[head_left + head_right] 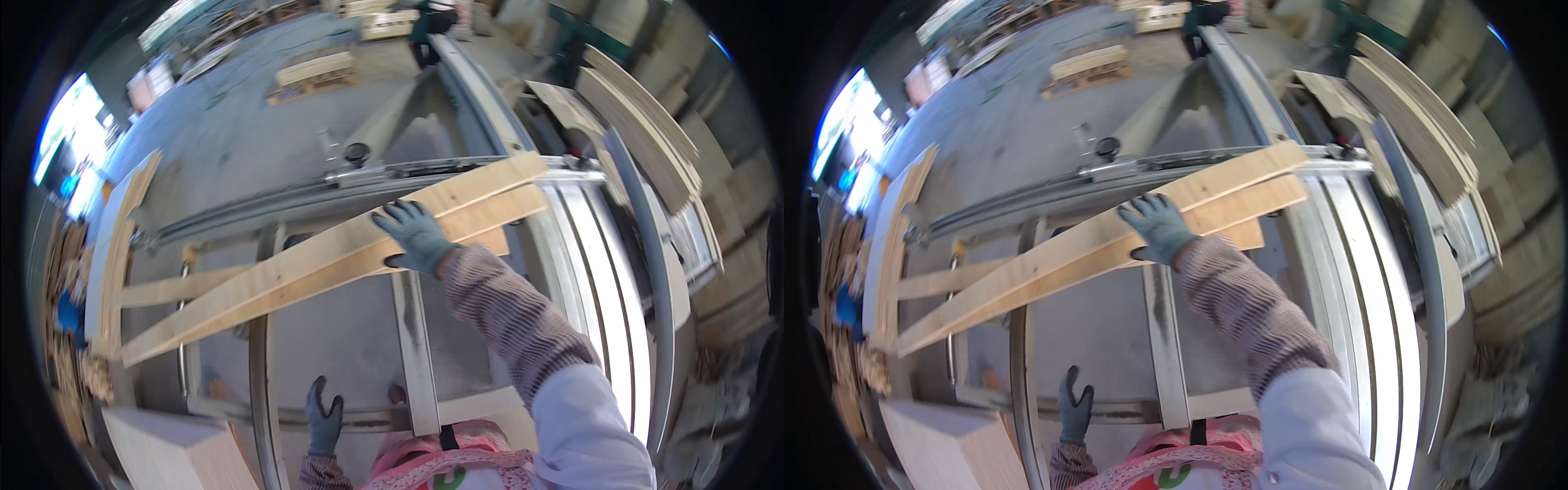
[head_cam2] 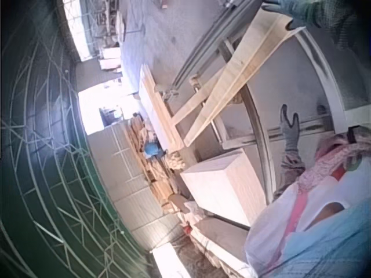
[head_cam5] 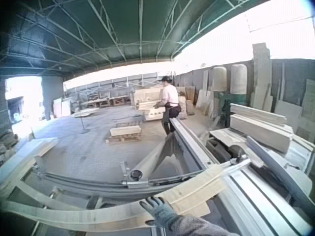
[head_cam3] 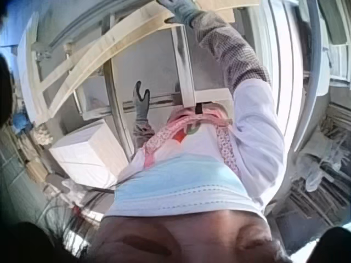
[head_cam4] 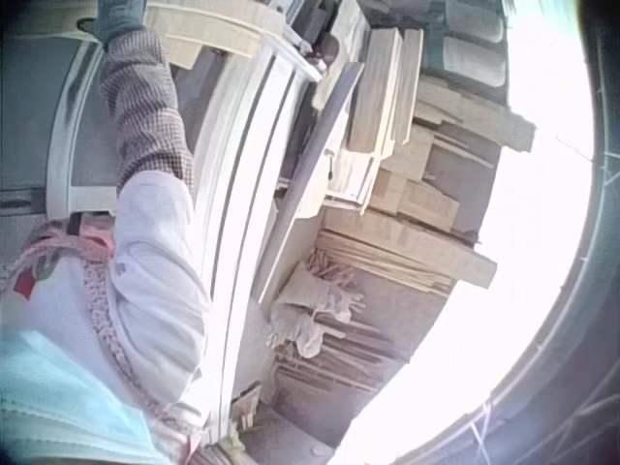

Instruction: The person feeds long wooden planks through a table saw, guiding them with gloved hands to cut them into shorter pieces. The cut pieces are then stacked on the table surface.

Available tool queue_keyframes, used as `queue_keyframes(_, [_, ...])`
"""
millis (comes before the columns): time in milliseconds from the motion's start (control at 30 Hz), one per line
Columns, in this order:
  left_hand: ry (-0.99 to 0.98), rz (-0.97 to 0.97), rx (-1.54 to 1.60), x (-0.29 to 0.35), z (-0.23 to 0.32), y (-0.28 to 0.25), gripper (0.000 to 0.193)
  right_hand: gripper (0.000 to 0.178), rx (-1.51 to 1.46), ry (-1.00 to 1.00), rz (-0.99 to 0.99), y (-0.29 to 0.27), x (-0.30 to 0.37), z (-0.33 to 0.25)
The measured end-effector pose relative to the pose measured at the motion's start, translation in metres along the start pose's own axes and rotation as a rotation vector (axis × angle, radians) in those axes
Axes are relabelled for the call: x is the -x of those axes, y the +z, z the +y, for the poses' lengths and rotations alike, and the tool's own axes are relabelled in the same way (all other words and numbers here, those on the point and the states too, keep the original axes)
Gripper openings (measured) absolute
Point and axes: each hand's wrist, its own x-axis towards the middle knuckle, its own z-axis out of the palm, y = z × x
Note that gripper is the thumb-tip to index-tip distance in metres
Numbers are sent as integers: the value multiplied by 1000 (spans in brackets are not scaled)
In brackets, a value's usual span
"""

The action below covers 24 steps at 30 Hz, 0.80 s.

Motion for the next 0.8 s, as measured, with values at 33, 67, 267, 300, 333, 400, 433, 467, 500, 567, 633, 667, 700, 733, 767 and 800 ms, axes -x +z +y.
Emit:
queue_keyframes(33, [28, -2, -75, -14, 6, -14, 58, 79, 58, 31, -84, 10, -15, 5])
queue_keyframes(67, [90, -44, -265, -30, 12, -27, 63, 81, 109, 48, -115, 28, -26, 12])
queue_keyframes(267, [430, -125, -689, -157, 11, -106, 83, 97, 178, 63, -420, 46, -53, 9])
queue_keyframes(300, [428, -142, -668, -183, 10, -111, 84, 97, 177, 125, -505, 39, -59, 6])
queue_keyframes(333, [426, -112, -668, -210, -4, -116, 82, 97, 168, 188, -586, 34, -72, -3])
queue_keyframes(400, [426, -87, -667, -264, -26, -114, 76, 96, 188, 244, -719, 32, -81, -13])
queue_keyframes(433, [423, -84, -669, -287, -28, -109, 73, 95, 204, 226, -676, 35, -76, -12])
queue_keyframes(467, [412, -79, -677, -302, -31, -106, 69, 95, 217, 200, -633, 41, -69, -12])
queue_keyframes(500, [363, -140, -720, -313, -38, -103, 67, 94, 231, 172, -589, 46, -62, -11])
queue_keyframes(567, [267, -280, -802, -326, -39, -89, 62, 92, 164, 192, -592, 49, -45, -11])
queue_keyframes(633, [353, -216, -803, -326, -39, -85, 58, 90, 119, 222, -588, 56, -29, -15])
queue_keyframes(667, [371, -231, -785, -328, -38, -84, 57, 91, 63, 249, -535, 58, -21, -15])
queue_keyframes(700, [388, -246, -766, -328, -37, -82, 56, 91, 69, 268, -536, 59, -13, -14])
queue_keyframes(733, [423, -212, -766, -327, -38, -84, 55, 90, 71, 273, -532, 55, -12, -17])
queue_keyframes(767, [458, -178, -764, -325, -40, -84, 55, 90, 73, 279, -528, 53, -10, -20])
queue_keyframes(800, [494, -144, -762, -322, -41, -85, 54, 90, 73, 278, -538, 53, -9, -24])
